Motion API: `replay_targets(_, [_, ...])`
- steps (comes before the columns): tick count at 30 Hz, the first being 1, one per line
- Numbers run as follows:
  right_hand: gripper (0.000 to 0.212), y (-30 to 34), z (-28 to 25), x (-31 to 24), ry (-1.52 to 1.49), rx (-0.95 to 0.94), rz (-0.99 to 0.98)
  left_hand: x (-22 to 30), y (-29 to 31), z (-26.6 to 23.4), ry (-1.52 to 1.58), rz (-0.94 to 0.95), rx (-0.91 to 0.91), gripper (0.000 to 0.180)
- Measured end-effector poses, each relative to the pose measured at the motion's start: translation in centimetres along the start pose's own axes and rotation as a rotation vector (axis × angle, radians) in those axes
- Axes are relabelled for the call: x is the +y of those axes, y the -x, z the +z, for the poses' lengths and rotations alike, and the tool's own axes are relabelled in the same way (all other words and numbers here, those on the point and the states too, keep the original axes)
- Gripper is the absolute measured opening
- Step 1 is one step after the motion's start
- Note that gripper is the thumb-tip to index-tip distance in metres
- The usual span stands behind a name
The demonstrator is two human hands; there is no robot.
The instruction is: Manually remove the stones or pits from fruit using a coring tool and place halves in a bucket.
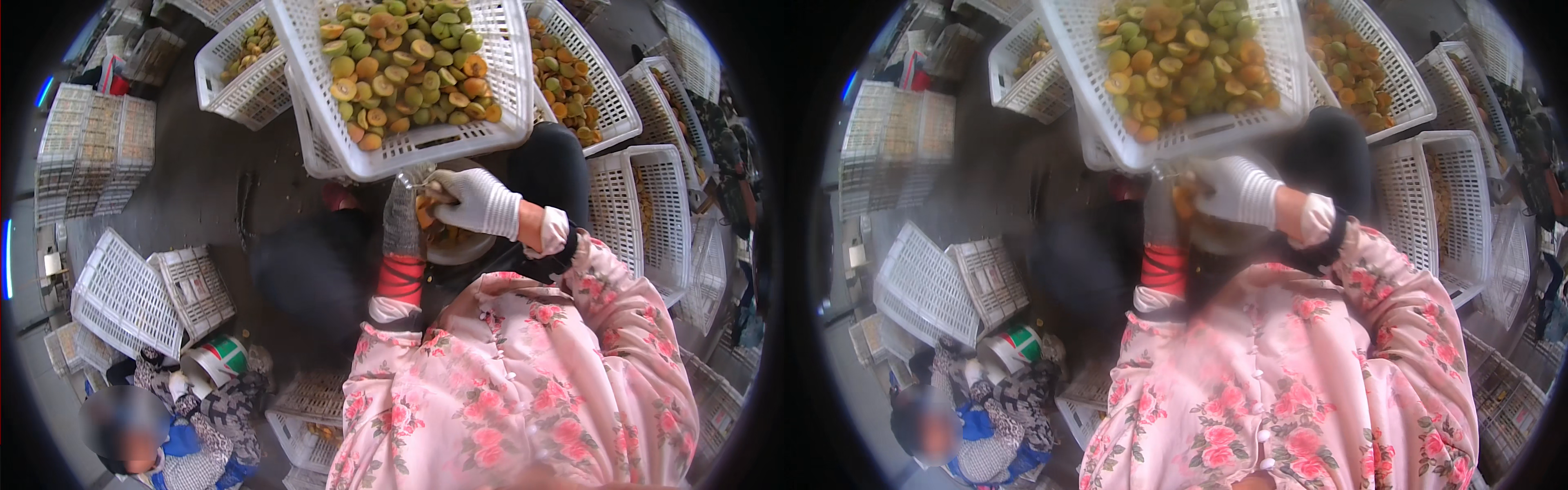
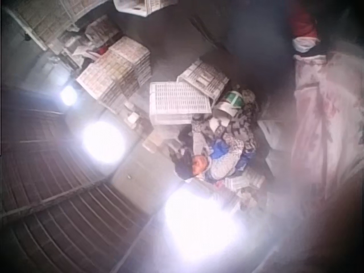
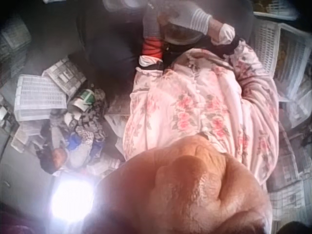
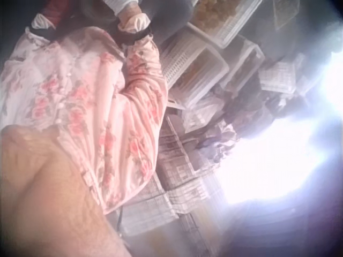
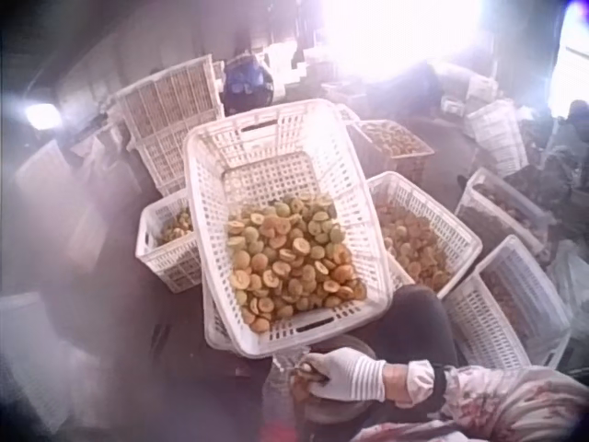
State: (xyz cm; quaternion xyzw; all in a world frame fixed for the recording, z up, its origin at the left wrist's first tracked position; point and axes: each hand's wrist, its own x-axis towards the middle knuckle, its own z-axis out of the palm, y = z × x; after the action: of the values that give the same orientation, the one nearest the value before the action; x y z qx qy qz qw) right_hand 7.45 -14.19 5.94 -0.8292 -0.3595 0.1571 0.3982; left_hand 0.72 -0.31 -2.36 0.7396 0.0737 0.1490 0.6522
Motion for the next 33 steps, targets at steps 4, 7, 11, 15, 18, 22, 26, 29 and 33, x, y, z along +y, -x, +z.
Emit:
replay_targets(4, [0.013,-0.7,-0.9,-0.4,-0.067,0.054,0.072,4.1,-1.3,-1.2,-0.441,0.378,-0.202,0.049])
replay_targets(7, [0.016,-0.5,-0.3,0.1,-0.081,0.227,0.066,4.4,-0.8,-0.3,-0.113,-0.024,-0.133,0.046])
replay_targets(11, [0.019,-0.1,-0.7,0.2,-0.111,0.276,0.105,2.7,-0.8,-0.3,-0.240,0.108,-0.184,0.036])
replay_targets(15, [0.018,-0.2,-1.2,-0.1,-0.070,0.162,0.110,1.8,-1.0,-0.4,-0.034,-0.003,-0.206,0.030])
replay_targets(18, [0.017,0.2,-1.1,0.5,0.039,0.085,0.096,4.2,-1.0,0.0,0.393,-0.443,-0.152,0.031])
replay_targets(22, [0.017,0.3,-1.0,-0.3,0.362,0.050,0.023,3.2,-0.6,0.5,0.297,-0.384,-0.117,0.034])
replay_targets(26, [0.009,0.8,-5.4,1.3,0.403,0.358,-0.006,5.0,-0.6,0.5,0.463,-0.496,-0.196,0.028])
replay_targets(29, [0.026,1.1,-13.2,6.8,0.721,0.572,0.051,3.6,0.2,0.0,0.445,-0.424,-0.182,0.027])
replay_targets(33, [0.043,-1.8,-15.6,5.9,0.519,0.624,0.206,0.3,0.8,-0.3,0.199,-0.210,-0.173,0.021])
